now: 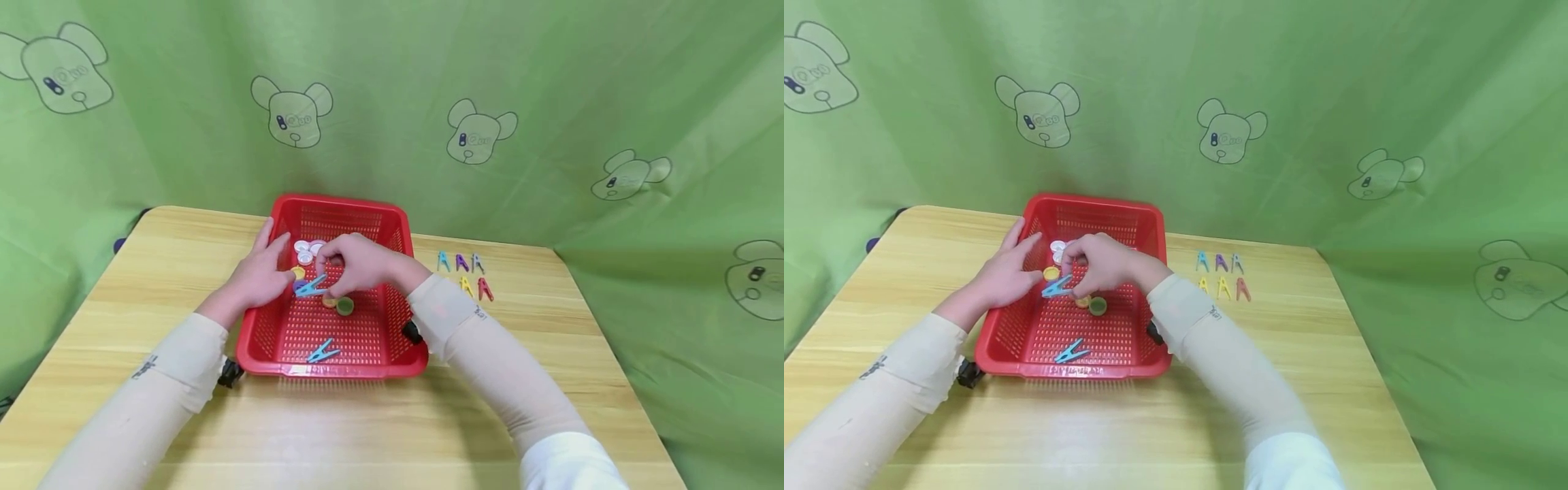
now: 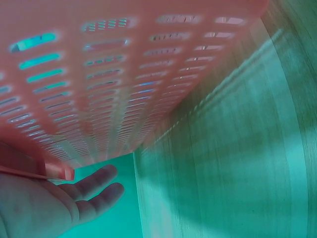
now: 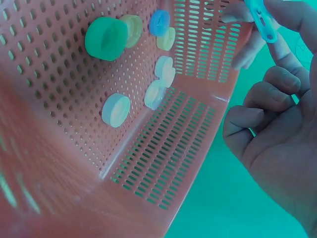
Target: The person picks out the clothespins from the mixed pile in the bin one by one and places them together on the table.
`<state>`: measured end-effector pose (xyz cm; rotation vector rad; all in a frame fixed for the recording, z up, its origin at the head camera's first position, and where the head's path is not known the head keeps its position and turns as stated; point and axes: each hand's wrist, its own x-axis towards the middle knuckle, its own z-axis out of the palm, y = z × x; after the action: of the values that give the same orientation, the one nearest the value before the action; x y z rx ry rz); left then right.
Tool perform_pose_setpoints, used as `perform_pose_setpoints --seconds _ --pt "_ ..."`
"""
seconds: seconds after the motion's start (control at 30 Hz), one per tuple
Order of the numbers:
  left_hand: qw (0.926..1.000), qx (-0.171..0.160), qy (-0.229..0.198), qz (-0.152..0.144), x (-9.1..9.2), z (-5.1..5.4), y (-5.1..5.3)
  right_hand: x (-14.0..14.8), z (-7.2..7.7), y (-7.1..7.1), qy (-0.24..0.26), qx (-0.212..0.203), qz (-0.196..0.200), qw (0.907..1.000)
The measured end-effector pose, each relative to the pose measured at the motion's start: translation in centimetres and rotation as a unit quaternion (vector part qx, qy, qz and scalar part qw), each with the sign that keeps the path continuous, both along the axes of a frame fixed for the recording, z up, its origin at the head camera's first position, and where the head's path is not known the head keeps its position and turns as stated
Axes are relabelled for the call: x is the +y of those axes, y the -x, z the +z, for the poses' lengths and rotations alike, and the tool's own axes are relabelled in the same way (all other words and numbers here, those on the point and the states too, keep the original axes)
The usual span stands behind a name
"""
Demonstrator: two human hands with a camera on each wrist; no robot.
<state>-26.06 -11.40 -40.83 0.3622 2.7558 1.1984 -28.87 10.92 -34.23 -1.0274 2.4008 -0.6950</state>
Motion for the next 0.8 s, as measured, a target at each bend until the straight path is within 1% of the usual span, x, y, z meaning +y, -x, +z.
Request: perform_pose_setpoints --seconds 0.17,0.3,0.43,0.53,0.67,0.8 --pt "0.9998 -0.016 -0.014 0.003 0.1 0.0 -0.2 0.9 0.5 0.0 0.024 0.006 -0.021 0.9995" --pt "0.9998 -0.015 -0.011 0.005 0.1 0.0 -0.2 1.6 1.0 -0.1 0.038 0.006 -0.038 0.9985" --pt "1.0 -0.007 -0.001 0.006 0.1 0.0 -0.2 2.4 1.4 -0.2 0.053 0.005 -0.063 0.9966" --pt "1.0 -0.004 0.003 0.007 0.0 0.1 -0.2 3.1 1.4 -0.3 0.076 0.02 -0.071 0.9944" --pt "1.0 -0.008 0.001 0.005 0.0 0.1 -0.2 4.1 1.2 -0.4 0.102 0.05 -0.082 0.9901" --pt "1.0 -0.006 0.0 0.0 0.1 0.1 -0.2 5.2 0.8 -0.6 0.12 0.065 -0.095 0.9861"
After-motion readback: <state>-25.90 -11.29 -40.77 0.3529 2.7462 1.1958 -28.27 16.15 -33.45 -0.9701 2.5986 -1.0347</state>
